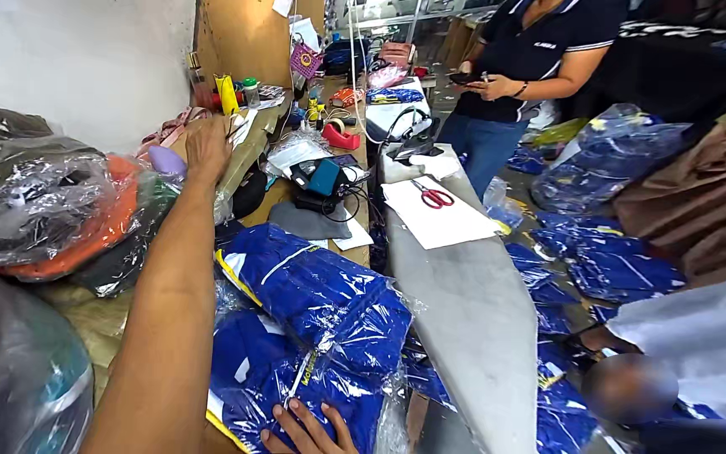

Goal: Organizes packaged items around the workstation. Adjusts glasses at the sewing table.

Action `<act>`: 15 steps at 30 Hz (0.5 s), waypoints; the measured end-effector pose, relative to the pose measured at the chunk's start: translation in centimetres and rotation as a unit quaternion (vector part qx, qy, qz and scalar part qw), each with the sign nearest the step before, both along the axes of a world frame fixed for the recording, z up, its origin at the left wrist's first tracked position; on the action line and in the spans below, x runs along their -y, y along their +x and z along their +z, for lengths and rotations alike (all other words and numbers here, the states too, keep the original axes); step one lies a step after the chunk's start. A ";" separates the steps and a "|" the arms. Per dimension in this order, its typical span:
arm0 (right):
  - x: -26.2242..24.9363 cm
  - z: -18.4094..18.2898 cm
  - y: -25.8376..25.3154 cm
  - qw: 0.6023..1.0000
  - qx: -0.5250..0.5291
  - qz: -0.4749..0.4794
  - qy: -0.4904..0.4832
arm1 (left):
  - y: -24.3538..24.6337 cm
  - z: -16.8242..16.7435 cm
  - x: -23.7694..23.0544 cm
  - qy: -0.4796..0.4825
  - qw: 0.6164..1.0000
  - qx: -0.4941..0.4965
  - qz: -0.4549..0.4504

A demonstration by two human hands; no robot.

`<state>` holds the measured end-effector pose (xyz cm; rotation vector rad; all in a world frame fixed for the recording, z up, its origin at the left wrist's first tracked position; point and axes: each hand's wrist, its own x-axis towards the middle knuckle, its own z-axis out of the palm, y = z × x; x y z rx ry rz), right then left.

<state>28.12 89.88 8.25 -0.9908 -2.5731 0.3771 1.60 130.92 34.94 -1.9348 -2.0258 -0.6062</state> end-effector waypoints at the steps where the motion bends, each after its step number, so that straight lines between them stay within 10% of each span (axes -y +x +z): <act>1: 0.0 -0.1 -0.2 1.000 0.001 -0.001 0.006 | 0.5 0.7 0.7 0.023 1.000 -0.007 -0.009; 9: 0.2 -0.9 -0.2 0.997 0.001 -0.013 0.073 | 9.3 6.2 9.1 0.070 0.984 0.121 -0.108; 15: -0.3 -0.8 -0.1 0.996 -0.012 -0.009 0.089 | 13.4 -4.3 24.4 -0.099 0.910 0.361 -0.178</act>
